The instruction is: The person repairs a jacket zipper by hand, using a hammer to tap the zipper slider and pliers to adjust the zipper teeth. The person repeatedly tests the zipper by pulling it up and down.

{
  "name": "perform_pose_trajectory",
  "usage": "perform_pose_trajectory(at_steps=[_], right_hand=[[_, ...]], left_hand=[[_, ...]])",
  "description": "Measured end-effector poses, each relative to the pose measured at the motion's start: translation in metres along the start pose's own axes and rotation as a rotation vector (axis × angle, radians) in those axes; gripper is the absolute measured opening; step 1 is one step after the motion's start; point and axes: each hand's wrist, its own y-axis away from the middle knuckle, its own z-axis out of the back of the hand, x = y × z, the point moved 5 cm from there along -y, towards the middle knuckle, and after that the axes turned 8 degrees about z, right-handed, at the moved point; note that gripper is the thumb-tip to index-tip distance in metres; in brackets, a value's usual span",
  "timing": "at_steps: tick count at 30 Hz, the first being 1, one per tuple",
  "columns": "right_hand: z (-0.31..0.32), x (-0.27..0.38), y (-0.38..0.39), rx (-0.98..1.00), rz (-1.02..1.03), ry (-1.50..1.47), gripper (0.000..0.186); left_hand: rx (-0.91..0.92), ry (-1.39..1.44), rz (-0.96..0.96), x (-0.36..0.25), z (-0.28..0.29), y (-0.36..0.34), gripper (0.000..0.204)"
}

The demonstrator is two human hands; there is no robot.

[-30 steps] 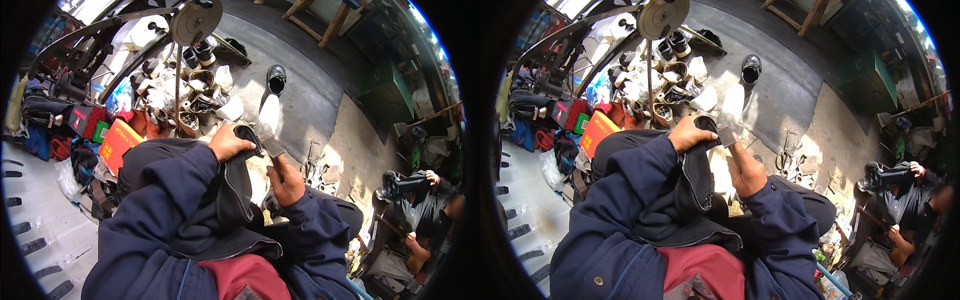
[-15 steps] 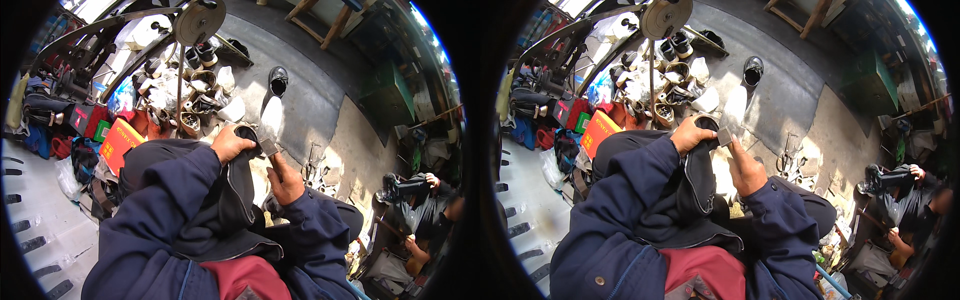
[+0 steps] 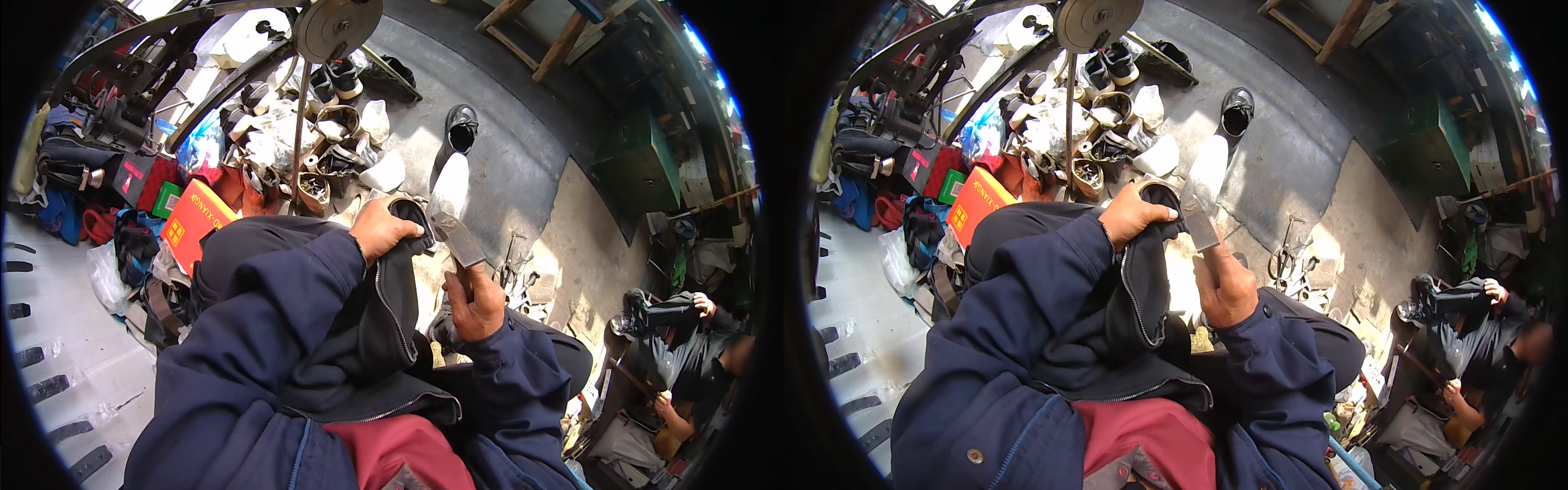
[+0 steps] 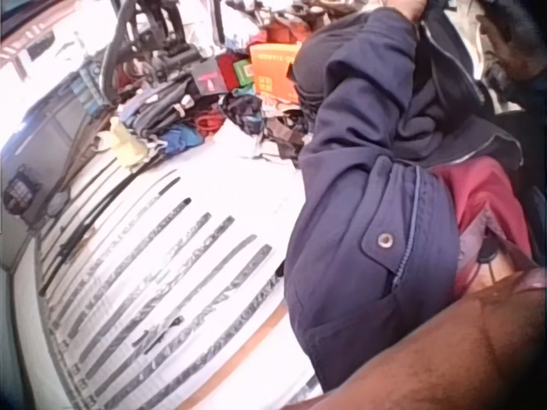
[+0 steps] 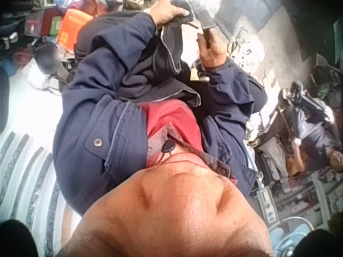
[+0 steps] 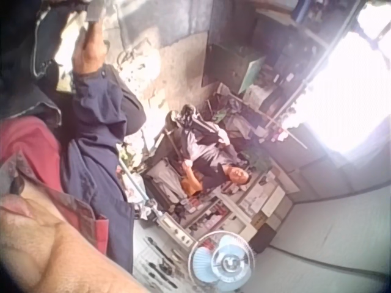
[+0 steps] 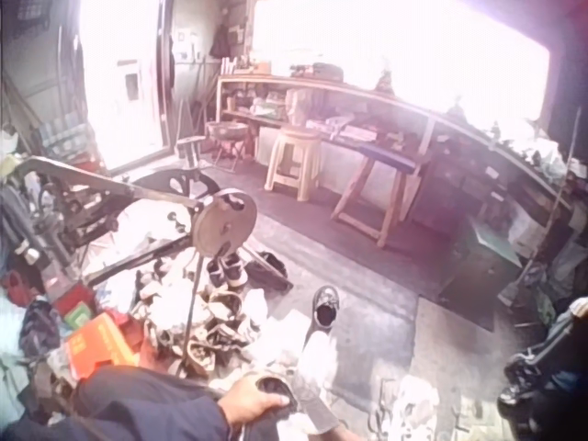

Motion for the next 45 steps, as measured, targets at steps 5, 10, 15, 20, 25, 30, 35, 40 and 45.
perform_pose_trajectory(at_steps=[5, 10, 15, 20, 25, 30, 35, 40, 45], right_hand=[[-0.006, 0.0, -0.005, 0.037, 0.017, 0.043, 0.066], [0.001, 0.004, -0.001, -0.038, 0.031, -0.014, 0.066], [-0.003, 0.001, -0.005, 0.067, 0.004, 0.046, 0.068], [0.001, 0.0, -0.001, 0.011, -0.011, -0.01, 0.068], [-0.005, -0.003, -0.008, 0.062, 0.025, 0.049, 0.067], [-0.001, -0.001, -0.007, -0.014, 0.02, -0.074, 0.067], [-0.001, 0.001, -0.012, 0.004, 0.048, 0.073, 0.054], [-0.001, 0.002, -0.012, -0.019, 0.074, -0.05, 0.064], [-0.005, -0.007, -0.016, 0.048, 0.01, 0.031, 0.053]], left_hand=[[0.035, 0.023, -0.015, -0.006, -0.002, 0.002, 0.037], [0.039, 0.09, 0.058, -0.005, -0.003, 0.005, 0.036], [0.075, 0.039, 0.013, -0.011, -0.006, 0.004, 0.037], [0.051, 0.05, 0.028, -0.01, -0.005, 0.006, 0.036], [0.103, 0.077, 0.041, -0.014, -0.009, 0.008, 0.038], [0.082, 0.07, 0.098, -0.014, -0.011, 0.012, 0.034], [0.14, 0.104, 0.134, -0.012, -0.014, 0.012, 0.034], [0.135, 0.081, 0.153, -0.006, -0.013, 0.011, 0.031], [0.142, 0.066, 0.168, -0.008, -0.012, 0.007, 0.032]])
